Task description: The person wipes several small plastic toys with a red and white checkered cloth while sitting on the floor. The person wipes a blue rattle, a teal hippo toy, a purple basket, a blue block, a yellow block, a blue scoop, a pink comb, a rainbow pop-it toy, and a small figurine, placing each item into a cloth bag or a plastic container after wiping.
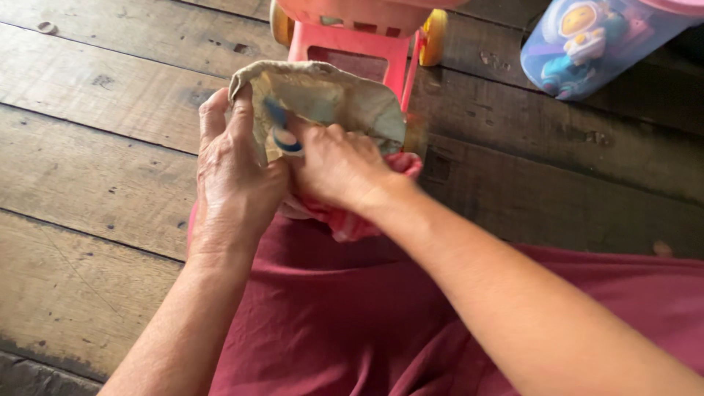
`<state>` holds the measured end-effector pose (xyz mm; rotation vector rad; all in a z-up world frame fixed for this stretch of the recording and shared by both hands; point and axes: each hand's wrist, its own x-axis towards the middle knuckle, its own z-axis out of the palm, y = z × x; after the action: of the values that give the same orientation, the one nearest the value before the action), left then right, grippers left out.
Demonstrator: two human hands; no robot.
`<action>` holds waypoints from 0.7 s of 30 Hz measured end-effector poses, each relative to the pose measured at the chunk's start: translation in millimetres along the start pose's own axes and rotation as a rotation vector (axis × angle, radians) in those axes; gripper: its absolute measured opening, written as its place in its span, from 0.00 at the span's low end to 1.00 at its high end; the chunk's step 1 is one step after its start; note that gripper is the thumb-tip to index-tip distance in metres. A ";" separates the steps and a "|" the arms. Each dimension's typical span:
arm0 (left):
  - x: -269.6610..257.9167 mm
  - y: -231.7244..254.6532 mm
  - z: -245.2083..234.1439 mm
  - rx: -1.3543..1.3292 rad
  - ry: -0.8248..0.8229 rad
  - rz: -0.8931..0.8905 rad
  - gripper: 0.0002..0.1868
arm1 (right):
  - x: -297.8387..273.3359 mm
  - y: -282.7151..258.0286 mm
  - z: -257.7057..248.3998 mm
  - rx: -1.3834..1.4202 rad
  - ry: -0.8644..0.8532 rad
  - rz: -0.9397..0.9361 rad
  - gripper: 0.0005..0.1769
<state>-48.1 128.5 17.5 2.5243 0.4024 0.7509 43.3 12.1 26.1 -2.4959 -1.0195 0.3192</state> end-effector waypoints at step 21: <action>-10.2 -5.2 60.3 -0.055 0.051 -0.190 0.35 | -40.9 169.2 38.2 0.379 -0.176 0.426 0.36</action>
<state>-22.5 107.5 -34.2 2.3788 0.6203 0.7425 104.1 -114.0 -84.3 -2.3358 -0.4191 0.7927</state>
